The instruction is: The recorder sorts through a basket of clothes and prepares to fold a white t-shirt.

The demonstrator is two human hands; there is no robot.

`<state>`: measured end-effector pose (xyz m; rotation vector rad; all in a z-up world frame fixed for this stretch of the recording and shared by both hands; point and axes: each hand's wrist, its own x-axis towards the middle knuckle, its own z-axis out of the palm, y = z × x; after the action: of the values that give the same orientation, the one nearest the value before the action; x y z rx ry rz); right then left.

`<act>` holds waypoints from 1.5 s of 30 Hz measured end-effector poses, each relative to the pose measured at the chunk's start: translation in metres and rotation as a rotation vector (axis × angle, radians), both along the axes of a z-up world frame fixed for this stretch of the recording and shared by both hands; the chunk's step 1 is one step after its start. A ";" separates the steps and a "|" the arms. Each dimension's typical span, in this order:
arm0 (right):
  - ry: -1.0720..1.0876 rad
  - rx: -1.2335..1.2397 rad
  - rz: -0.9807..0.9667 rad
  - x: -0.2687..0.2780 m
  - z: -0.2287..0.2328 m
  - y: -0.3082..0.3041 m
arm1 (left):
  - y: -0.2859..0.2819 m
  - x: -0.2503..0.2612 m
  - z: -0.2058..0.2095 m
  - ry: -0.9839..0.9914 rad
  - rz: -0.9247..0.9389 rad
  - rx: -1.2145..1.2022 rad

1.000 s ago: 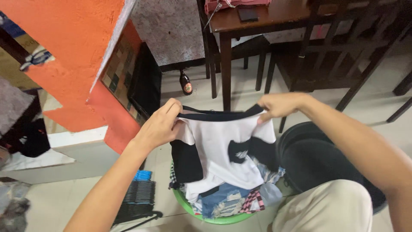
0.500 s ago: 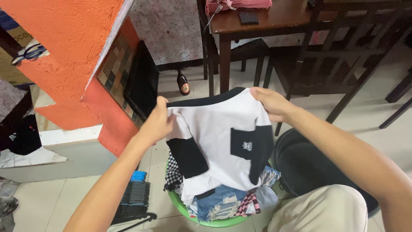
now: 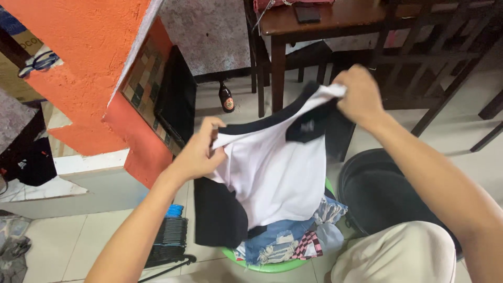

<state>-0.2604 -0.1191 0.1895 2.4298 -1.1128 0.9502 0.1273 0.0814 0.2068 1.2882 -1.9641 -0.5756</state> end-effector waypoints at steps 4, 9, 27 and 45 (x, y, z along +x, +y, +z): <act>-0.280 -0.139 0.077 -0.021 0.012 -0.018 | 0.009 0.012 0.011 0.086 0.043 0.127; -0.488 0.084 0.159 -0.042 0.026 -0.020 | 0.008 0.053 -0.006 -0.262 0.050 0.527; 0.091 0.823 0.429 -0.090 0.058 -0.031 | 0.018 0.101 0.012 -0.040 0.593 -0.045; -0.249 0.233 0.258 -0.054 0.083 0.003 | 0.016 0.161 0.041 -0.413 0.701 -0.483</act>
<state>-0.3147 -0.1162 0.2723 2.7523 -1.0563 1.2982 0.2883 0.0974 0.2474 1.7107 -1.6284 0.5089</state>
